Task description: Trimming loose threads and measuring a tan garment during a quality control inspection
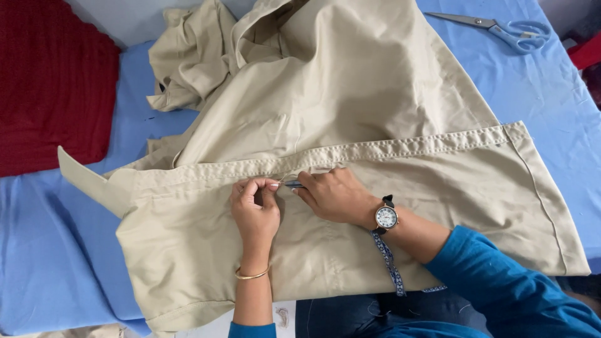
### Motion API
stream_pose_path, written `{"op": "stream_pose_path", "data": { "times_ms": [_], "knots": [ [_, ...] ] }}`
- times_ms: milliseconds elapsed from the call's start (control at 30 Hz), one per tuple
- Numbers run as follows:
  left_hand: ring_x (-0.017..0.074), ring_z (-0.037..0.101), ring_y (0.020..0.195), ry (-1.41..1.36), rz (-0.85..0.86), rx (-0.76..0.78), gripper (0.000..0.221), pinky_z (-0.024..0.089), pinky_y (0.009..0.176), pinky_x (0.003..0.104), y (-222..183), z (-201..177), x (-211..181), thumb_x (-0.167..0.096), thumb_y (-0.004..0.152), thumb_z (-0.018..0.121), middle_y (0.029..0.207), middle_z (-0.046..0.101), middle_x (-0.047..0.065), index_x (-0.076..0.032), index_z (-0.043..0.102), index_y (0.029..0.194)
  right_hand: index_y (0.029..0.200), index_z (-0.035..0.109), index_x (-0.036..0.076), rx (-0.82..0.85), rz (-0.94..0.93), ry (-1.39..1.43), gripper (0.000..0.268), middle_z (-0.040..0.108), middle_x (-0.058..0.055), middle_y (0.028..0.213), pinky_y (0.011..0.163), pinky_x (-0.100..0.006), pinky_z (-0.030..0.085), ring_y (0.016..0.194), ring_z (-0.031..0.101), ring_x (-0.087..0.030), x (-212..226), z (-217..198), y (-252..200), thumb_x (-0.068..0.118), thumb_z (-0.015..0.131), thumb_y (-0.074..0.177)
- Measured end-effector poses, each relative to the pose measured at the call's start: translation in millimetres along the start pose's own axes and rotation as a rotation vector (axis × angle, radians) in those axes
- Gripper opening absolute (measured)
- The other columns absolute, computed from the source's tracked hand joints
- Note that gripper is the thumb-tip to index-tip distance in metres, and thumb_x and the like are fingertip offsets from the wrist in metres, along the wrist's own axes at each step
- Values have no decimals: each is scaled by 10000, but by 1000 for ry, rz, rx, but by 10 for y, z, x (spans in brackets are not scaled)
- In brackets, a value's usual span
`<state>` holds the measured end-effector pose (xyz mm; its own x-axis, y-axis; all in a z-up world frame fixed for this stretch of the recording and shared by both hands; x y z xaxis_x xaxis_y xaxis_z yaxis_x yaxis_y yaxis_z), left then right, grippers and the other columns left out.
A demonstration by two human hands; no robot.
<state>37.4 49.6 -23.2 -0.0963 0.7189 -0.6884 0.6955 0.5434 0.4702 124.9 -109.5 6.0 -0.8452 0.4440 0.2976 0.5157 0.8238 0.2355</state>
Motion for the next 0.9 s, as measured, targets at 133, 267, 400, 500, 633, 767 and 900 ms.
{"op": "stream_pose_path", "data": {
  "times_ms": [133, 267, 400, 500, 633, 767, 900],
  "knots": [
    [178, 636, 833, 0, -14, 11, 199, 474, 910, 338, 19, -7, -39, -228, 929, 741, 719, 689, -126, -251, 661, 748, 881, 555, 141, 5, 9, -20, 304, 632, -50, 588, 495, -474, 566, 524, 706, -380, -6, 54, 4, 396, 474, 1025],
    [174, 637, 819, 14, 7, 2, 207, 477, 900, 332, 7, 13, 3, -239, 926, 751, 704, 684, -133, -261, 661, 741, 855, 572, 149, 9, 46, -27, 283, 642, -38, 582, 491, -459, 567, 530, 714, -365, -14, 78, 17, 368, 486, 1013],
    [169, 645, 829, 6, 12, -2, 212, 480, 883, 329, 17, 0, 5, -259, 931, 746, 729, 706, -144, -268, 654, 739, 869, 577, 162, -4, 53, -56, 267, 652, -38, 593, 492, -463, 570, 534, 720, -359, 20, 94, -2, 364, 478, 1013],
    [193, 656, 829, 1, -33, -38, 179, 526, 879, 331, 2, -7, 31, -269, 929, 753, 724, 701, -109, -239, 672, 772, 851, 586, 153, -21, 59, -42, 282, 655, -40, 588, 491, -455, 572, 533, 719, -360, 6, 93, -9, 354, 484, 1021],
    [229, 652, 846, 36, -38, -112, 150, 539, 860, 354, 2, -21, 105, -212, 926, 755, 737, 696, -66, -221, 673, 801, 861, 586, 147, -15, 74, -18, 265, 648, -38, 580, 498, -430, 573, 534, 719, -359, -30, 11, -19, 334, 496, 1026],
    [223, 646, 845, 75, -43, -158, 139, 558, 859, 346, -6, -16, 204, -221, 920, 766, 719, 686, -63, -224, 685, 806, 879, 585, 138, -44, 65, 6, 270, 646, -64, 583, 489, -462, 559, 532, 707, -390, -101, 94, 6, 362, 516, 1013],
    [226, 638, 849, 40, -71, -168, 142, 563, 862, 370, 12, -35, 132, -215, 928, 749, 717, 688, -70, -229, 678, 806, 845, 586, 141, -21, -6, 15, 280, 662, -61, 586, 507, -448, 573, 572, 725, -372, 28, 4, 93, 372, 531, 994]
  ]
}}
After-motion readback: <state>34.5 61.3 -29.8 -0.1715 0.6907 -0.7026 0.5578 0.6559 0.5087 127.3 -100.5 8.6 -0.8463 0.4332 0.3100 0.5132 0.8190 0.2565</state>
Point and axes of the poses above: each hand's wrist, its own y-axis towards the middle knuckle, its own z-axis out of the palm, x = y × z, the point moved 5 cm from there along y, towards the middle knuckle
